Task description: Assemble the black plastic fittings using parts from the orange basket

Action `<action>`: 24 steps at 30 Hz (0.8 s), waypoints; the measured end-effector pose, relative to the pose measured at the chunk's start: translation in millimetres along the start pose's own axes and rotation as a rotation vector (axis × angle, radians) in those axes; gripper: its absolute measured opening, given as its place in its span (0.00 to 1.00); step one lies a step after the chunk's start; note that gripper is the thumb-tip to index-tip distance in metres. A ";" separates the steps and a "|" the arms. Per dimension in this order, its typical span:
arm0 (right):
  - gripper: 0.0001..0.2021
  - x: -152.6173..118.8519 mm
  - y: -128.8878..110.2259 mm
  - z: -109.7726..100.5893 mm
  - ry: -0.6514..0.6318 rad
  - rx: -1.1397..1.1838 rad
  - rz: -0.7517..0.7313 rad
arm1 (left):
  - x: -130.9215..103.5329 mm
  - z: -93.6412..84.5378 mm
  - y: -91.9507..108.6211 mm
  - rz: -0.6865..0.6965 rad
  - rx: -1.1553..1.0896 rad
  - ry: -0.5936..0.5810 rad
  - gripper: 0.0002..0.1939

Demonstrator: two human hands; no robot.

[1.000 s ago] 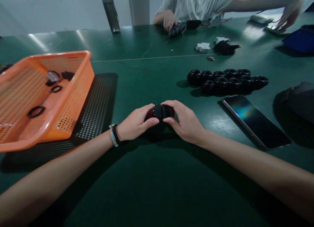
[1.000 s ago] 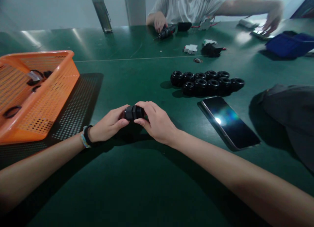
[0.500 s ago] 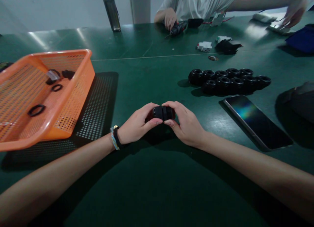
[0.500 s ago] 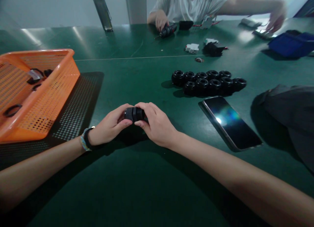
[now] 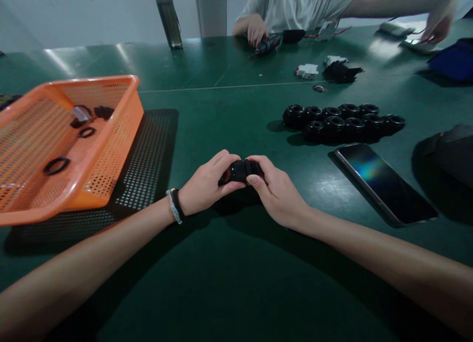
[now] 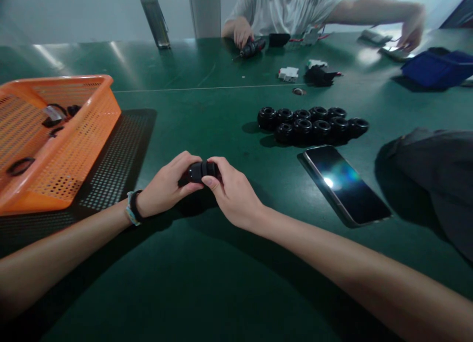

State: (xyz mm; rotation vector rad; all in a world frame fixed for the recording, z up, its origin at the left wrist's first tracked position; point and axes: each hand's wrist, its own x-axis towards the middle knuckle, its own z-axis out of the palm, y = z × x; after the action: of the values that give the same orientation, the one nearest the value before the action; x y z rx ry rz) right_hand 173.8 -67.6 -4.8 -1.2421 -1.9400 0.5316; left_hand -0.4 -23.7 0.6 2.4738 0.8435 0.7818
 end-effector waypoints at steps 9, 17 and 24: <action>0.21 6.0 9.8 -0.4 0.038 -0.063 -0.131 | 3.2 -1.9 0.8 -0.089 -0.203 -0.073 0.21; 0.18 3.8 11.0 -0.2 0.075 -0.134 -0.238 | 3.6 -2.7 1.0 -0.161 -0.285 -0.152 0.17; 0.19 0.9 7.4 1.3 0.076 -0.088 -0.175 | 0.7 0.4 7.5 -0.162 -0.265 -0.076 0.15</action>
State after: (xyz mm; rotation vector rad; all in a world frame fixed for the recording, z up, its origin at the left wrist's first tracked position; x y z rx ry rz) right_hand 176.9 -63.5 -10.4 -1.1166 -2.0021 0.3079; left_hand 3.5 -28.8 4.5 2.1600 0.8417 0.6898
